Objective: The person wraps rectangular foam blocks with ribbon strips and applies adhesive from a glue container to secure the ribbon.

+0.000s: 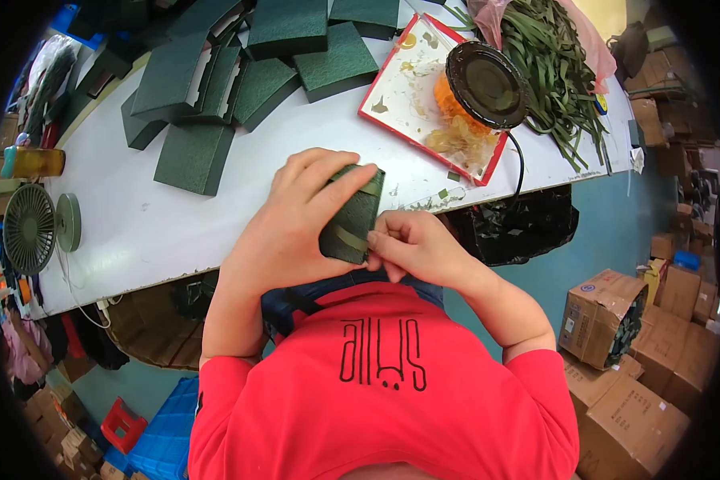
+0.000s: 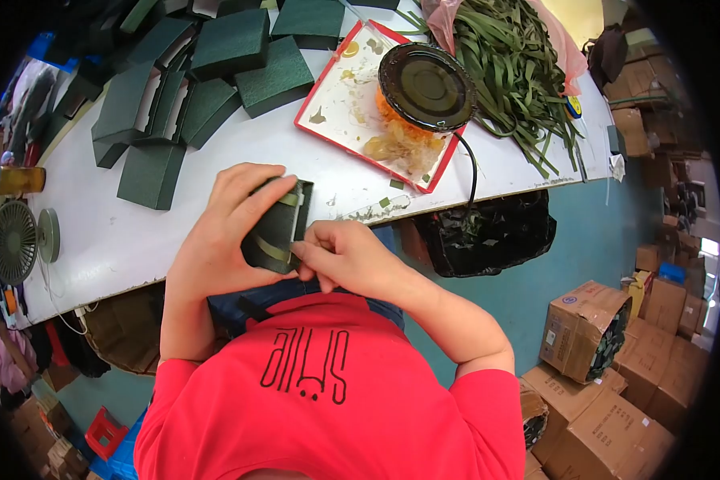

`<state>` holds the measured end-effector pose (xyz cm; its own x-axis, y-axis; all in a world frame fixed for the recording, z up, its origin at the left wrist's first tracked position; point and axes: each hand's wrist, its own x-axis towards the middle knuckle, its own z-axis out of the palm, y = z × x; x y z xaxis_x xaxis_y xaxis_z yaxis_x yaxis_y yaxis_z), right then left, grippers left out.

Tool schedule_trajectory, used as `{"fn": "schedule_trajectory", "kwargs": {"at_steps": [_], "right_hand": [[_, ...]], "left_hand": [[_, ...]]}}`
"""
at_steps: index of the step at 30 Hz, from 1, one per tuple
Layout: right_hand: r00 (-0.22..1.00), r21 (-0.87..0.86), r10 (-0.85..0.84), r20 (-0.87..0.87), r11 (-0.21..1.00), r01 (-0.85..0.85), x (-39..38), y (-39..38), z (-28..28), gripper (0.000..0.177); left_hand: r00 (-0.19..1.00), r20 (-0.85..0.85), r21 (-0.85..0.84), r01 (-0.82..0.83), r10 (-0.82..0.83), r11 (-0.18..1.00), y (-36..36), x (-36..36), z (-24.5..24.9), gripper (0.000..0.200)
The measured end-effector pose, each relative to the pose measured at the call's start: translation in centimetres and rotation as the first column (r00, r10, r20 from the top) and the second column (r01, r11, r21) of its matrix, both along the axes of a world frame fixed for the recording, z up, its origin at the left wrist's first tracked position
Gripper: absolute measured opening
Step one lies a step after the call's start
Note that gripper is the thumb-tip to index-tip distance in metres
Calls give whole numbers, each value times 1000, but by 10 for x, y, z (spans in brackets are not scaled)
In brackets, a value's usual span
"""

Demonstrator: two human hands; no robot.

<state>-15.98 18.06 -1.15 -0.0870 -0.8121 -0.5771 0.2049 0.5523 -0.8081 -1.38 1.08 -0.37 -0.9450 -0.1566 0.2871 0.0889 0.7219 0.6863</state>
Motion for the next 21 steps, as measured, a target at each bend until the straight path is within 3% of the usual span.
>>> {"fn": "schedule_trajectory", "kwargs": {"at_steps": [2,3,6,12,17,21], "right_hand": [[992,-107,-115,55,987,121,1,3,3,24],[960,-264,-281,-3,926,271,6,6,-6,30],[804,-489,-584,-112,737,467,2,14,-14,28],[795,-411,-594,-119,759,506,2,21,-12,19],[864,-347,-387,-322,897,272,9,7,-7,18],[849,-299,-240,-470,949,103,12,3,-5,19]], "left_hand": [[1000,-5,60,-27,27,998,-5,2,1,91],[999,-12,52,-38,39,998,-5,2,1,91],[997,-31,38,-66,67,997,-6,3,1,93],[995,-55,21,-83,84,996,-5,3,4,93],[996,-53,-8,-68,67,998,0,0,6,90],[997,-34,-37,-70,69,997,4,-1,8,87]]}}
